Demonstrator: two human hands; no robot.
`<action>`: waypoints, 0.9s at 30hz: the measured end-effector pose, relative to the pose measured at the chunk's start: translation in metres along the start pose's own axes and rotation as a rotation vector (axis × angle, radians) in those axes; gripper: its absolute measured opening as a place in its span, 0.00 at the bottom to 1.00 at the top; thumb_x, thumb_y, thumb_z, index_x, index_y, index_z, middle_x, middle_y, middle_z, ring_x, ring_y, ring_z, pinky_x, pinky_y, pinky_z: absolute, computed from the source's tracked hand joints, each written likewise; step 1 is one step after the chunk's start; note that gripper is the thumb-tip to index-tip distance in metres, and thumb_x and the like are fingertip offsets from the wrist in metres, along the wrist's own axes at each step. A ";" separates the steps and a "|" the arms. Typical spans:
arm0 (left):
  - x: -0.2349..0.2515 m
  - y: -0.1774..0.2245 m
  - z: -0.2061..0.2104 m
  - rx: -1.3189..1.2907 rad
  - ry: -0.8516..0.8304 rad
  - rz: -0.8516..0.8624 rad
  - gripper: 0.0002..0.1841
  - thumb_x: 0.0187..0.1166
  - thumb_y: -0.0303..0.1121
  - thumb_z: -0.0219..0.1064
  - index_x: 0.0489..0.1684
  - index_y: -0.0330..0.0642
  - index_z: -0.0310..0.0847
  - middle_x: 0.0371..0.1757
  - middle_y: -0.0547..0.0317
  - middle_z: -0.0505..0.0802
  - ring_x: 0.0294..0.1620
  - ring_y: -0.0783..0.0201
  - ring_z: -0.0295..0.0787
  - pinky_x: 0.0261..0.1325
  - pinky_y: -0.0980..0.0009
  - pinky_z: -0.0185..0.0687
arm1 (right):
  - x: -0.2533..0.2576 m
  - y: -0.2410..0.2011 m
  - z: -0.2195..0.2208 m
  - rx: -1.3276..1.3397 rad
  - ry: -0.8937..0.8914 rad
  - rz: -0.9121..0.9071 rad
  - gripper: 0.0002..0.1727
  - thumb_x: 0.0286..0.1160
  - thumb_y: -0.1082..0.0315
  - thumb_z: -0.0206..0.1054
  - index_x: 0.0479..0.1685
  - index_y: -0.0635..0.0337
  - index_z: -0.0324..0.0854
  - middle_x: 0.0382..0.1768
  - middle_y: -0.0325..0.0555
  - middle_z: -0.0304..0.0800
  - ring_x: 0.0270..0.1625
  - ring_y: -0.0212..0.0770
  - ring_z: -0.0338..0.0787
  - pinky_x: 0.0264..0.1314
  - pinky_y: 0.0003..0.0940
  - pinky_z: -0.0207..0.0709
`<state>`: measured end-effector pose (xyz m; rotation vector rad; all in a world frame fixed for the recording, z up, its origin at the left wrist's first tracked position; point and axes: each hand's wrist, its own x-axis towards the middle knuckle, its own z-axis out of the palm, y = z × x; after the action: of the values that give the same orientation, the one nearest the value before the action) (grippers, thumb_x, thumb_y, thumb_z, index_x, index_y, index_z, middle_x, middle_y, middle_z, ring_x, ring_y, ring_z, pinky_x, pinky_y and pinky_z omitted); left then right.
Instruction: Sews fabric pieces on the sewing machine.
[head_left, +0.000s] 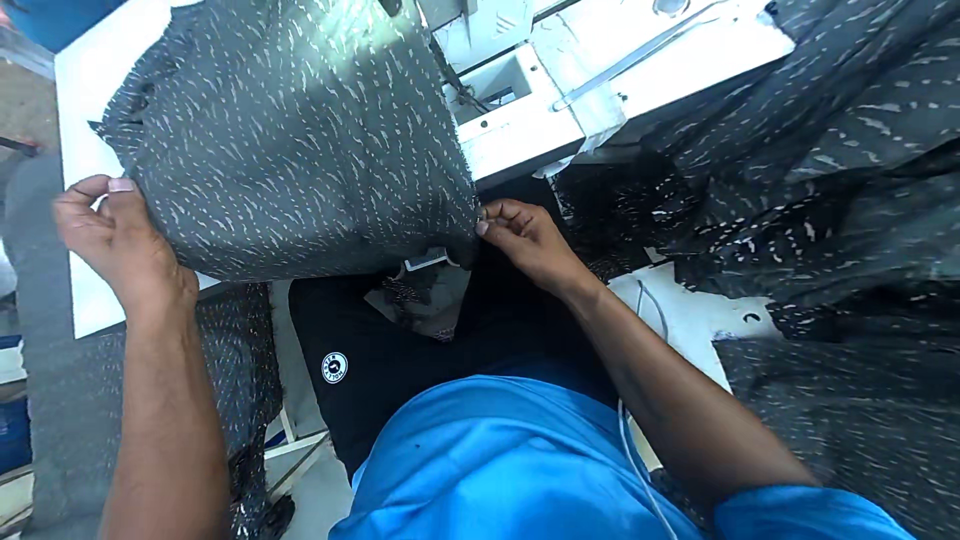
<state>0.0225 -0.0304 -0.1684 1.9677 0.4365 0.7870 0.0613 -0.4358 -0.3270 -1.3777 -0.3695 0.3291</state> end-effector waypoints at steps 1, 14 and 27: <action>0.005 -0.002 -0.002 0.008 0.003 0.022 0.08 0.89 0.33 0.60 0.58 0.47 0.68 0.42 0.72 0.87 0.43 0.73 0.90 0.55 0.67 0.89 | 0.000 0.002 -0.002 0.002 0.000 -0.005 0.06 0.83 0.74 0.64 0.48 0.65 0.85 0.32 0.38 0.90 0.34 0.25 0.86 0.40 0.21 0.81; 0.047 -0.006 0.001 0.038 -0.044 0.137 0.14 0.87 0.32 0.62 0.64 0.42 0.67 0.42 0.72 0.84 0.41 0.74 0.87 0.54 0.70 0.87 | 0.004 0.012 0.007 -0.129 0.142 -0.122 0.06 0.77 0.79 0.64 0.44 0.65 0.87 0.34 0.41 0.90 0.29 0.26 0.84 0.35 0.21 0.81; 0.043 -0.010 -0.007 0.030 -0.054 0.125 0.16 0.85 0.33 0.65 0.66 0.44 0.67 0.37 0.76 0.85 0.39 0.75 0.87 0.52 0.70 0.87 | -0.011 0.011 0.009 -0.230 0.137 -0.009 0.05 0.71 0.67 0.76 0.37 0.60 0.91 0.44 0.43 0.93 0.40 0.32 0.92 0.45 0.28 0.89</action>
<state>0.0492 0.0045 -0.1593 2.0544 0.2969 0.8074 0.0477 -0.4304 -0.3376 -1.6136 -0.3070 0.1873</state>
